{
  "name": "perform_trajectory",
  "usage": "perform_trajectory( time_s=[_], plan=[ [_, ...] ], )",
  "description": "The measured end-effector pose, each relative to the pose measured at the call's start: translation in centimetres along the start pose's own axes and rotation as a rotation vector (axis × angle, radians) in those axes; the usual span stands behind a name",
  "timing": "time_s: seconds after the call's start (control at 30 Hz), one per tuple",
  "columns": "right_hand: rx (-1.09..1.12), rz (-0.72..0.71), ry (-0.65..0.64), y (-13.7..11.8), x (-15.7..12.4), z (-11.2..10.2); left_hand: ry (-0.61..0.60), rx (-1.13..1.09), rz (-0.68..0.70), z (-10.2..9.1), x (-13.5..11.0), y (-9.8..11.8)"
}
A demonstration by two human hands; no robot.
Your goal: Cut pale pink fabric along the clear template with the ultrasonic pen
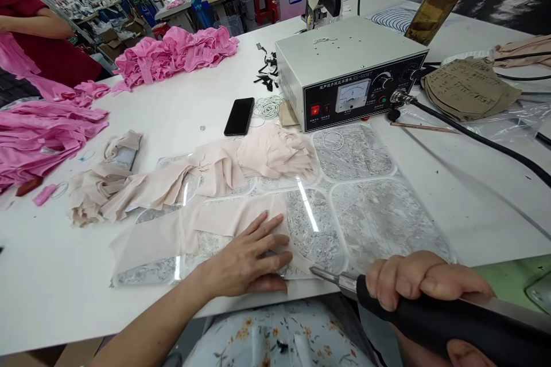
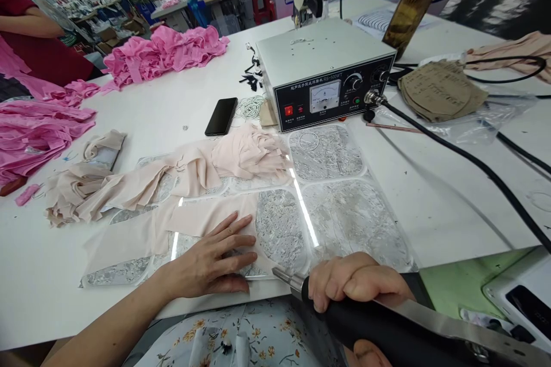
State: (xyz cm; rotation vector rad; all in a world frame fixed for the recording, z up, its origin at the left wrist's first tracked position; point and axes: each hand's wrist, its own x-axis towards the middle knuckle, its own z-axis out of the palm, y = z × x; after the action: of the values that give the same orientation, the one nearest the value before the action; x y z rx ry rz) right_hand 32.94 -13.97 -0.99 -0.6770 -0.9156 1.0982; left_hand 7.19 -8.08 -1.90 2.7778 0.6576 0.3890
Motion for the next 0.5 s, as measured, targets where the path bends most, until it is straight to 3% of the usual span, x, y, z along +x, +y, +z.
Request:
perform_trajectory(
  time_s=[0.5],
  plan=[
    [-0.038, -0.014, 0.012, -0.14, 0.15, 0.13, 0.003, 0.011, 0.013, 0.07, -0.07, -0.08]
  ],
)
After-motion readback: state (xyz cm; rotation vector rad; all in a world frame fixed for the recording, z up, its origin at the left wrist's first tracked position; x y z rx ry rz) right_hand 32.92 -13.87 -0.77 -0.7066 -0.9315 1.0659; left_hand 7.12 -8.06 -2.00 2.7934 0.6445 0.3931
